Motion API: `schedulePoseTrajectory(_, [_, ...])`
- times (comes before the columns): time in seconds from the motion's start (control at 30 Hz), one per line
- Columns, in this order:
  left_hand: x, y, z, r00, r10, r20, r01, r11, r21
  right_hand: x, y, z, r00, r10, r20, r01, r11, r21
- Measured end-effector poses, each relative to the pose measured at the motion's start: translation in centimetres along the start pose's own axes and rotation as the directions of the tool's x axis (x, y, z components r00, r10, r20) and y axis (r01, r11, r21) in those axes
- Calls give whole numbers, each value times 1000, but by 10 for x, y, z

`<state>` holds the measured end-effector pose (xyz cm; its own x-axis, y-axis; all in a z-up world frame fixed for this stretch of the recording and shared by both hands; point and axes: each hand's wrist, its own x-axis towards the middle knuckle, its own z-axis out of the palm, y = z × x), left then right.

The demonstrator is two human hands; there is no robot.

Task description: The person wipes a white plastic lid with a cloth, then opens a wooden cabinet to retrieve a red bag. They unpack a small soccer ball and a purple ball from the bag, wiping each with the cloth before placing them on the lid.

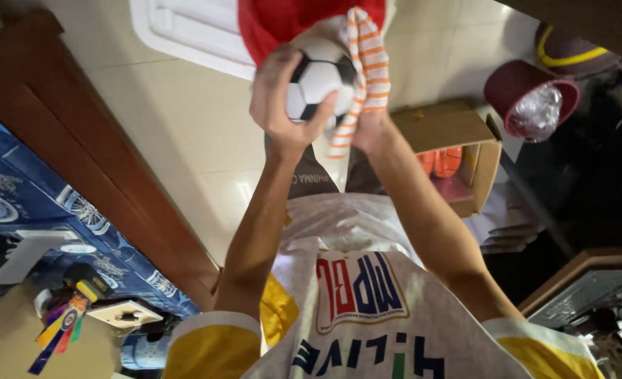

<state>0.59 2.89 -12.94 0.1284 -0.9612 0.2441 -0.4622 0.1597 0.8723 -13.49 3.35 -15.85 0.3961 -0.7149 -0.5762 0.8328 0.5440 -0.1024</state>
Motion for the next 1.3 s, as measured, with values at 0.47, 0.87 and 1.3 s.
schedulePoseTrajectory(0.47, [-20, -288, -24, 766, -584, -269, 601, 799, -20, 168, 156, -70, 856, -470, -213, 40, 472, -881])
schedulePoseTrajectory(0.87, [-2, -253, -39, 910, -292, 295, 159, 901, 403, 101, 102, -41, 515, -845, -145, 442, 407, -800])
schedulePoseTrajectory(1.3, [-24, -135, 5, 376, 82, 923, -378, 923, 72, 35, -48, -76, 886, -311, -343, -458, -483, -746])
